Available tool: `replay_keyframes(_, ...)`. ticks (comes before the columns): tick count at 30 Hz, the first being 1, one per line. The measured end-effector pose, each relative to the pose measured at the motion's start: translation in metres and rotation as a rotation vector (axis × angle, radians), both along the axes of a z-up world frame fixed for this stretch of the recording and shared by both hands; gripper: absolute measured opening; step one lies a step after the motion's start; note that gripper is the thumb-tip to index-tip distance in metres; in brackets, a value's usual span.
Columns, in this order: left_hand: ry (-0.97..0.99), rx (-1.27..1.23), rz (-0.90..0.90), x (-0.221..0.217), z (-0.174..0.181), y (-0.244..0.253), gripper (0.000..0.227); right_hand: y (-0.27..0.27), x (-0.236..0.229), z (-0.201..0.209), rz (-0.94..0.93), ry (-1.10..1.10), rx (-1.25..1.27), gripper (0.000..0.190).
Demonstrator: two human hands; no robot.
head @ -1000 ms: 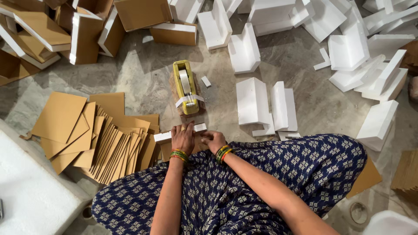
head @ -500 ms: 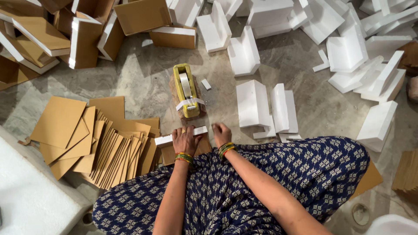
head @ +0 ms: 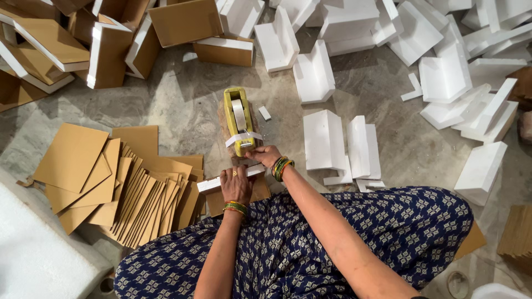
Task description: The person sits on the floor and assembles small rectangular boxes by inserting white foam inserts into brown cardboard shells. They use a handheld tape dispenser to secure the foam pieces to the cardboard, repeating this process for multiple units.
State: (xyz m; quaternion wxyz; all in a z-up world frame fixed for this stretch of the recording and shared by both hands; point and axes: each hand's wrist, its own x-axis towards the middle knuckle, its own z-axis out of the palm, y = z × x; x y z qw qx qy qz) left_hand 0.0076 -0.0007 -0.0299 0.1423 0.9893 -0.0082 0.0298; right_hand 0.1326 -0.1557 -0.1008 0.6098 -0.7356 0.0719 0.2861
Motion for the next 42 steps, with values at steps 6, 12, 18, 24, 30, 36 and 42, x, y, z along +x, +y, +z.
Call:
replay_keyframes(6, -0.044, -0.024, 0.01, -0.003, -0.01, -0.008, 0.051, -0.003, 0.001, -0.022, 0.312, -0.049, -0.421, 0.065)
replay_keyframes(12, -0.098, -0.039, -0.042, -0.014, 0.004, -0.004, 0.052, -0.009, 0.021, -0.041, 0.627, 0.017, -0.624, 0.08)
replay_keyframes(18, -0.117, -0.078, -0.046, -0.017, 0.01, -0.009, 0.054, -0.013, 0.003, -0.034, 0.489, 0.067, -0.75, 0.058)
replay_keyframes(24, -0.011, -0.032, -0.064, -0.013, 0.015, -0.006, 0.057, -0.046, -0.01, 0.004, 0.533, -0.097, -0.49, 0.056)
replay_keyframes(30, 0.158, -0.034, -0.012, -0.003, 0.016, -0.01, 0.078, -0.018, -0.045, 0.027, 0.775, -0.507, -0.821, 0.053)
replay_keyframes(36, -0.198, -0.073, -0.029, -0.01, 0.011, 0.028, 0.069, -0.071, -0.041, 0.069, 0.578, -0.572, -0.88, 0.05)
replay_keyframes(42, -0.018, -0.744, -0.021, -0.005, -0.005, 0.045, 0.055, -0.109, -0.059, 0.107, 0.456, -0.434, -0.835, 0.052)
